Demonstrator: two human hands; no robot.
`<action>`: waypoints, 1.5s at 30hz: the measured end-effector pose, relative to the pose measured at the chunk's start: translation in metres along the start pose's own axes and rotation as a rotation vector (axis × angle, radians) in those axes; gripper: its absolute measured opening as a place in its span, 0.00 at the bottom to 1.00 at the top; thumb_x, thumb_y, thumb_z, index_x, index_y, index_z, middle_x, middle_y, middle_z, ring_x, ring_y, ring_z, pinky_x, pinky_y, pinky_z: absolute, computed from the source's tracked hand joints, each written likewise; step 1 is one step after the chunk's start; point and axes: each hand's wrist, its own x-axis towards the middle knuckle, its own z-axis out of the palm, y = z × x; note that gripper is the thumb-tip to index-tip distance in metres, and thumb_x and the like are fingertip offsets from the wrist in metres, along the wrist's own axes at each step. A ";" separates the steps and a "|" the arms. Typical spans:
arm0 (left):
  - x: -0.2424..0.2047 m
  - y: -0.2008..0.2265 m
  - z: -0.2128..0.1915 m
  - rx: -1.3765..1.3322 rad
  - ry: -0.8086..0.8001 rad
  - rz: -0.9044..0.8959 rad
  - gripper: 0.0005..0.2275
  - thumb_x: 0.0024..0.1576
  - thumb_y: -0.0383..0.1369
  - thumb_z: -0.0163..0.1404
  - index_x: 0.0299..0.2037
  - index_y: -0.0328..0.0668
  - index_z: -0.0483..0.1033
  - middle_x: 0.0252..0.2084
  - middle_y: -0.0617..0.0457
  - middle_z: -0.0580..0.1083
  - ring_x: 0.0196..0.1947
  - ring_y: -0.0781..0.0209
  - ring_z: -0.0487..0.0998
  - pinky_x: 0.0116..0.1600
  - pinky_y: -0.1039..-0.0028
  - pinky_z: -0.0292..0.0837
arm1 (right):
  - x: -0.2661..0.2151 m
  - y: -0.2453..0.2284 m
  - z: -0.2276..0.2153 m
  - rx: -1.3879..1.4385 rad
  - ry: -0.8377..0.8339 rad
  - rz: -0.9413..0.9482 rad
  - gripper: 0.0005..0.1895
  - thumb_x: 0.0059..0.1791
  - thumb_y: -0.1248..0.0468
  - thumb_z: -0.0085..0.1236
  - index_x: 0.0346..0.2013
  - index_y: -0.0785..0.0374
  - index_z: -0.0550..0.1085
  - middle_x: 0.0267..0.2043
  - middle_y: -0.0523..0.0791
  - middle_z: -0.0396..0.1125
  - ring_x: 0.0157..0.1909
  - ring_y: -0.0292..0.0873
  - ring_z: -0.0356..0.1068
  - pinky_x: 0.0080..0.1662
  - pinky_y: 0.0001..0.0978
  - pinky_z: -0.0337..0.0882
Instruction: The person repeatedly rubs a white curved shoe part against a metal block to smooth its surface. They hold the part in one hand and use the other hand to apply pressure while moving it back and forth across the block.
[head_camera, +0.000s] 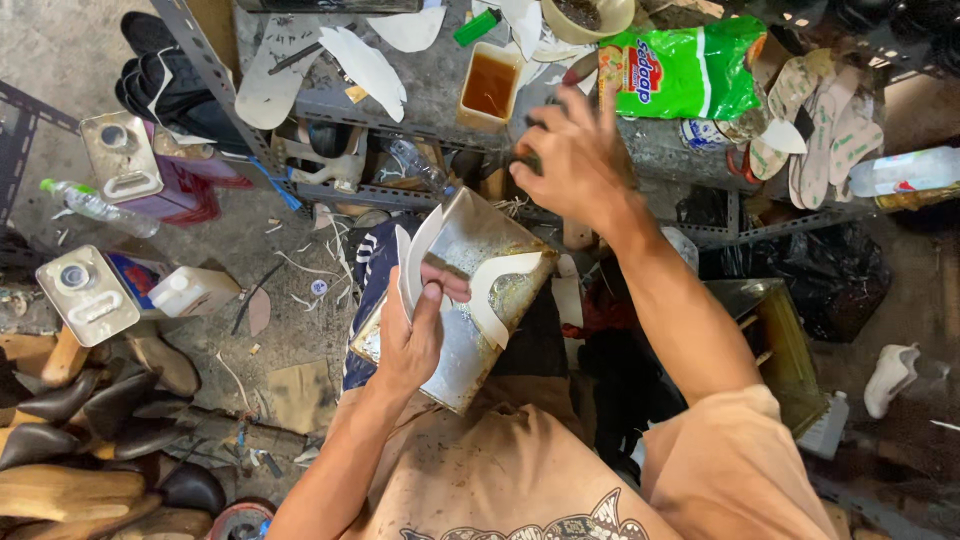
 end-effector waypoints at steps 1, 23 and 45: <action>0.000 0.004 0.001 0.000 0.005 -0.003 0.13 0.69 0.38 0.38 0.49 0.32 0.64 0.40 0.41 0.74 0.37 0.52 0.77 0.47 0.63 0.75 | -0.018 -0.002 -0.009 0.001 -0.004 -0.003 0.16 0.51 0.46 0.56 0.42 0.51 0.81 0.65 0.48 0.67 0.74 0.60 0.53 0.69 0.77 0.27; -0.005 0.005 0.009 0.585 -0.087 0.005 0.10 0.67 0.36 0.37 0.46 0.40 0.69 0.40 0.46 0.81 0.33 0.49 0.79 0.40 0.62 0.72 | -0.162 -0.065 0.116 0.016 0.572 0.163 0.31 0.58 0.41 0.31 0.69 0.50 0.69 0.74 0.61 0.50 0.76 0.71 0.41 0.65 0.76 0.43; -0.002 -0.029 -0.004 0.055 0.093 0.165 0.11 0.68 0.35 0.35 0.45 0.36 0.67 0.33 0.43 0.77 0.31 0.56 0.80 0.43 0.66 0.77 | -0.148 -0.044 0.114 0.221 0.443 -0.392 0.34 0.54 0.31 0.19 0.69 0.29 0.64 0.79 0.51 0.44 0.80 0.60 0.28 0.71 0.68 0.29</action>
